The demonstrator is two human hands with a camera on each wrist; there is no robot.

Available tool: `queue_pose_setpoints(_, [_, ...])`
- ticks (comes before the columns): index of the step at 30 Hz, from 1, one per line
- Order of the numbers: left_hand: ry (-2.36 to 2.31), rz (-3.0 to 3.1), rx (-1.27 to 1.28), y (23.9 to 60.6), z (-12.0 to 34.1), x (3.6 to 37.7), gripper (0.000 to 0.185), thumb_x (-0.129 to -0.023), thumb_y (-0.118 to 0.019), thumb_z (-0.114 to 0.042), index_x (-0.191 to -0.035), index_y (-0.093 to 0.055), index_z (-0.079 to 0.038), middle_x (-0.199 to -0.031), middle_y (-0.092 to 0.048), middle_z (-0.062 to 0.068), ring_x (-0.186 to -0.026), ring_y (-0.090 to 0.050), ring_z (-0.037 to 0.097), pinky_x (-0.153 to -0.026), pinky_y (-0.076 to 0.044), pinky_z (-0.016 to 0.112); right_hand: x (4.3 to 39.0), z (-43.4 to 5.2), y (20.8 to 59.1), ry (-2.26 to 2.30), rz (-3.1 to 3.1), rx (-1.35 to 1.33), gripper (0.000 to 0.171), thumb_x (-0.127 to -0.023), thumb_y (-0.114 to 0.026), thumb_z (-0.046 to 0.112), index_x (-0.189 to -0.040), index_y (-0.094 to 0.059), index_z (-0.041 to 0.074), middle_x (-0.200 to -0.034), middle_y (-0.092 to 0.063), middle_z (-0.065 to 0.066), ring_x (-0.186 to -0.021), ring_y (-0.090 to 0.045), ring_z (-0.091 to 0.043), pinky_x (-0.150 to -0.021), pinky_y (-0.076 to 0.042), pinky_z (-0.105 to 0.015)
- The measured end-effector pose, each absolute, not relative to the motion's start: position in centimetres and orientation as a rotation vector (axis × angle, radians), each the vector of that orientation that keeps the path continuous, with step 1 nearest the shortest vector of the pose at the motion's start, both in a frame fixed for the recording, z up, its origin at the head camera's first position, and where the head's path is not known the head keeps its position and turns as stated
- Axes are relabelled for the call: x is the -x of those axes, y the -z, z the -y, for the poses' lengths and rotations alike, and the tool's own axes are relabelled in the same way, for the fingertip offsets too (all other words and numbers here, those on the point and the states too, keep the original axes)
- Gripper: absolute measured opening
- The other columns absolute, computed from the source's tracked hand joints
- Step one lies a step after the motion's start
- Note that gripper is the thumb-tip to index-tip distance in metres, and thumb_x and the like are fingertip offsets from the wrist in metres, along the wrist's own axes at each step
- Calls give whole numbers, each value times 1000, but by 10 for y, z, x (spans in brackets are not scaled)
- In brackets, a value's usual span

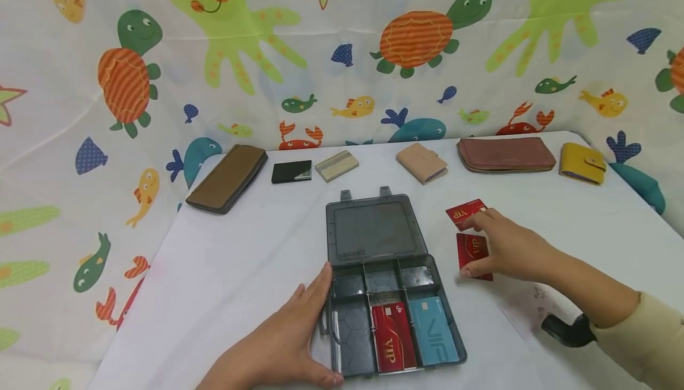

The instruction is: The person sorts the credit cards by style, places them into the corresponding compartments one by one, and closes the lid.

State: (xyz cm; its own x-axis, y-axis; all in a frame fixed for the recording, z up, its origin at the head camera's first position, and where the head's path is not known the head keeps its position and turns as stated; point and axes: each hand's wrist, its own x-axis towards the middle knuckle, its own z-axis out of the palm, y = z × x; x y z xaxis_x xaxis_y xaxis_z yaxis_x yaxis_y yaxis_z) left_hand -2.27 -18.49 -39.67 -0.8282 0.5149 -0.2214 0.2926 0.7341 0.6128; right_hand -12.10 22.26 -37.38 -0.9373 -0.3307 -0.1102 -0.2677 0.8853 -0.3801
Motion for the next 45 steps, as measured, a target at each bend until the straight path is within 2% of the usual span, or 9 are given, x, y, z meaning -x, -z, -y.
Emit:
queue_pose_setpoints(7, [-822, -2562, -619, 397, 185, 22, 153, -52, -84, -80, -164, 6, -27, -169, -4, -10, -152, -18, 17, -121, -10, 52, 134, -236, 383, 499, -2822, 430, 98, -56, -93, 61, -121, -54, -2, -117, -58, -18, -107, -57, -36, -80, -59, -52])
queue_pose_setpoints(13, [-840, -2559, -625, 398, 185, 22, 153, -52, -84, -80, -164, 6, -27, -169, -3, -10, -152, -16, 18, -121, -10, 53, 134, -236, 380, 550, -2789, 364, 96, -57, -96, 54, -120, -52, -3, -113, -56, -19, -106, -55, -39, -74, -60, -50])
queue_pose_setpoints(17, [-836, -2557, -620, 397, 184, 21, 153, -52, -84, -79, -164, 5, -28, -169, -4, -10, -152, -17, 19, -120, -11, 54, 134, -240, 377, 652, -2780, 331, 78, -68, -95, 43, -115, -50, 0, -106, -59, -16, -99, -56, -36, -70, -60, -44])
queue_pose_setpoints(21, [-830, -2559, -621, 396, 184, 21, 153, -52, -85, -79, -164, 5, -27, -169, -4, -10, -152, -18, 17, -121, -10, 53, 136, -244, 372, 833, -2737, 303, 47, -85, -84, 31, -105, -50, 6, -100, -62, -10, -99, -56, -33, -69, -58, -37])
queue_pose_setpoints(24, [-831, -2561, -624, 396, 184, 22, 153, -52, -85, -78, -165, 4, -26, -169, -5, -9, -152, -19, 16, -121, -9, 52, 138, -247, 369, 993, -2642, 268, 35, -92, -77, 26, -104, -51, 6, -96, -64, -8, -100, -55, -31, -71, -58, -34])
queue_pose_setpoints(31, [-823, -2568, -624, 396, 185, 23, 153, -52, -86, -78, -165, 3, -26, -169, -5, -9, -151, -20, 15, -121, -8, 51, 138, -245, 368, 1176, -2461, 139, 44, -95, -73, 35, -122, -61, 3, -104, -68, -9, -100, -58, -28, -74, -57, -35])
queue_pose_setpoints(37, [-811, -2576, -632, 396, 185, 23, 152, -52, -85, -78, -165, 2, -25, -169, -5, -9, -151, -20, 14, -121, -9, 50, 134, -229, 363, 1223, -2452, 97, 46, -95, -71, 44, -116, -65, 4, -102, -67, -8, -97, -53, -28, -67, -53, -33])
queue_pose_setpoints(45, [-809, -2561, -621, 396, 186, 23, 151, -52, -84, -79, -165, 1, -26, -169, -5, -9, -152, -19, 15, -121, -8, 51, 124, -199, 356, 1300, -2393, 162, 36, -95, -72, 40, -106, -68, 6, -90, -69, -7, -85, -53, -26, -60, -48, -30])
